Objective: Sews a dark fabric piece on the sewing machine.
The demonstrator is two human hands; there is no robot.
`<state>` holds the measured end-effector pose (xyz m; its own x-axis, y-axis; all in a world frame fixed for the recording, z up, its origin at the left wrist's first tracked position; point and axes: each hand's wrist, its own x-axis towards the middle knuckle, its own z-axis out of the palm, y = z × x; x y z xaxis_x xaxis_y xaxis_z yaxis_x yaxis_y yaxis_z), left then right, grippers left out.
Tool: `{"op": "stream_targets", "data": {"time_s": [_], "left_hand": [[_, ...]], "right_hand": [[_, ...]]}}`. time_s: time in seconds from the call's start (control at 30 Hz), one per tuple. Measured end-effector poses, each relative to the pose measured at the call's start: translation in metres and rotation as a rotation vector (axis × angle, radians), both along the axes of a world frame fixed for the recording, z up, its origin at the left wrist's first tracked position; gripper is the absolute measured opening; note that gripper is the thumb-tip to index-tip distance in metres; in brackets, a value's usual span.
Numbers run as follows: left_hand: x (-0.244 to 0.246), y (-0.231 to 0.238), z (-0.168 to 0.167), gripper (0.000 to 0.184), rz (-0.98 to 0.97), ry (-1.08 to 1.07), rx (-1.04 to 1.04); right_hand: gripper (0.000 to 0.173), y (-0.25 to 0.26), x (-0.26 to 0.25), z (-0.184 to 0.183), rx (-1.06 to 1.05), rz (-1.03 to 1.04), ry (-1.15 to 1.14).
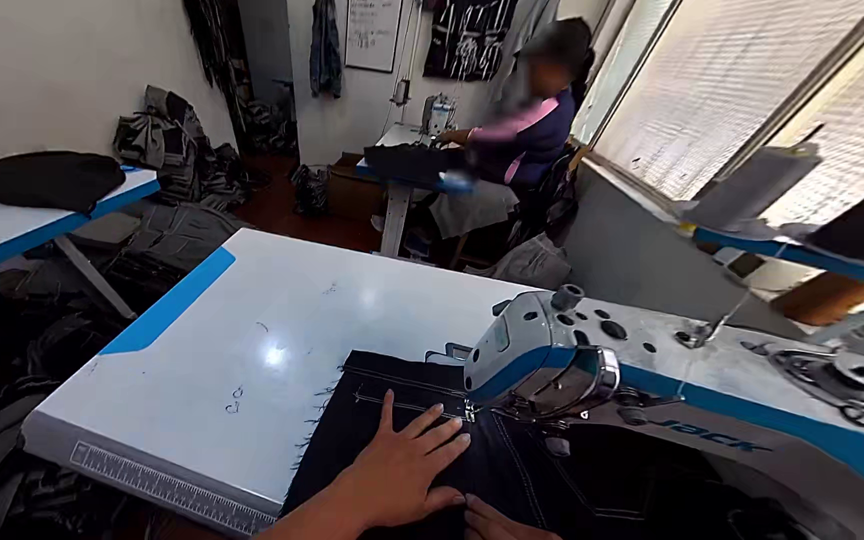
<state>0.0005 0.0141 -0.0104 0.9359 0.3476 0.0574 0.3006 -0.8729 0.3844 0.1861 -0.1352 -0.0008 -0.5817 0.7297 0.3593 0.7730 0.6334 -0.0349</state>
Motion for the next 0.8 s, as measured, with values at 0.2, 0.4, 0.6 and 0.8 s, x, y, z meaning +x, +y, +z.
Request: {"op": "stream_targets", "data": {"time_s": [0.2,0.4,0.6,0.8], "left_hand": [[0.002,-0.006,0.007,0.066,0.031,0.049,-0.062],[-0.001,0.002,0.004,0.068,-0.023,0.019,-0.043],[-0.001,0.008,0.006,0.068,-0.057,0.031,-0.052],[-0.035,0.056,-0.005,0.032,0.483,-0.227,0.176]], "right_hand": [[0.016,-0.001,0.005,-0.004,0.006,0.001,0.016],[0.016,-0.007,0.001,-0.01,-0.015,-0.076,0.072],[0.013,-0.01,-0.003,-0.02,0.031,-0.163,0.178],[0.012,-0.012,-0.003,-0.025,0.053,-0.179,0.202]]}}
